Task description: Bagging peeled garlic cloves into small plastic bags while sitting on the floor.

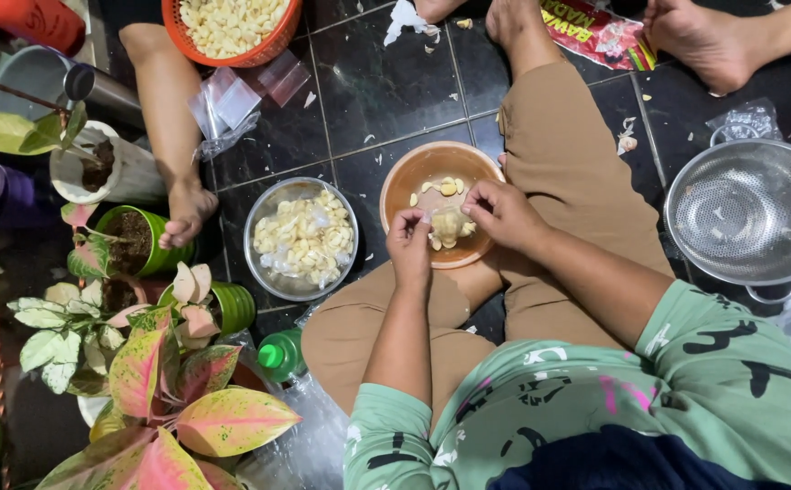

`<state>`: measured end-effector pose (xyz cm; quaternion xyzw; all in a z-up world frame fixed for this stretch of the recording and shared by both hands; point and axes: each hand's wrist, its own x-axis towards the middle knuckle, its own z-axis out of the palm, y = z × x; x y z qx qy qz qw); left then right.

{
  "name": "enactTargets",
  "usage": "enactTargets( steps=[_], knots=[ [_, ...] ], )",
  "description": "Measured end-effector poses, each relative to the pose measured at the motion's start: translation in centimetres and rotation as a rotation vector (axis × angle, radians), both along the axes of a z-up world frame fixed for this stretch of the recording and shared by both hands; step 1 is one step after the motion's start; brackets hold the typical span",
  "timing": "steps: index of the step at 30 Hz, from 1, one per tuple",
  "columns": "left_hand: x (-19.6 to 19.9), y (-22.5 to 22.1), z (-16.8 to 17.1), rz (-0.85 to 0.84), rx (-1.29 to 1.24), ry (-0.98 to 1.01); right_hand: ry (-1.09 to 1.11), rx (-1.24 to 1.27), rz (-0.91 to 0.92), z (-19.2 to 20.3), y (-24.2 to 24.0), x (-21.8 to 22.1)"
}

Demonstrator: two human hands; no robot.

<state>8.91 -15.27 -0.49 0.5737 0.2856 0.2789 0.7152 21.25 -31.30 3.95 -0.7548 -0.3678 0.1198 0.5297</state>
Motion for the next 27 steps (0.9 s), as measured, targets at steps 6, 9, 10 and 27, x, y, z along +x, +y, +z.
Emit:
enactTargets(
  steps=[6, 9, 10, 27],
  knots=[
    [-0.2, -0.1, 2.4, 0.058, 0.031, -0.029, -0.229, -0.032, 0.115, 5.9, 0.0, 1.0],
    [-0.1, 0.0, 2.5, 0.080, 0.024, -0.066, -0.220, 0.020, 0.148, 8.8, -0.1, 1.2],
    [-0.1, 0.0, 2.6, 0.077, 0.023, -0.065, -0.218, 0.019, 0.145, 9.1, 0.0, 1.4],
    [-1.5, -3.3, 4.5, -0.232, 0.633, 0.040, 0.483, 0.414, 0.323, 12.9, -1.6, -0.9]
  ],
)
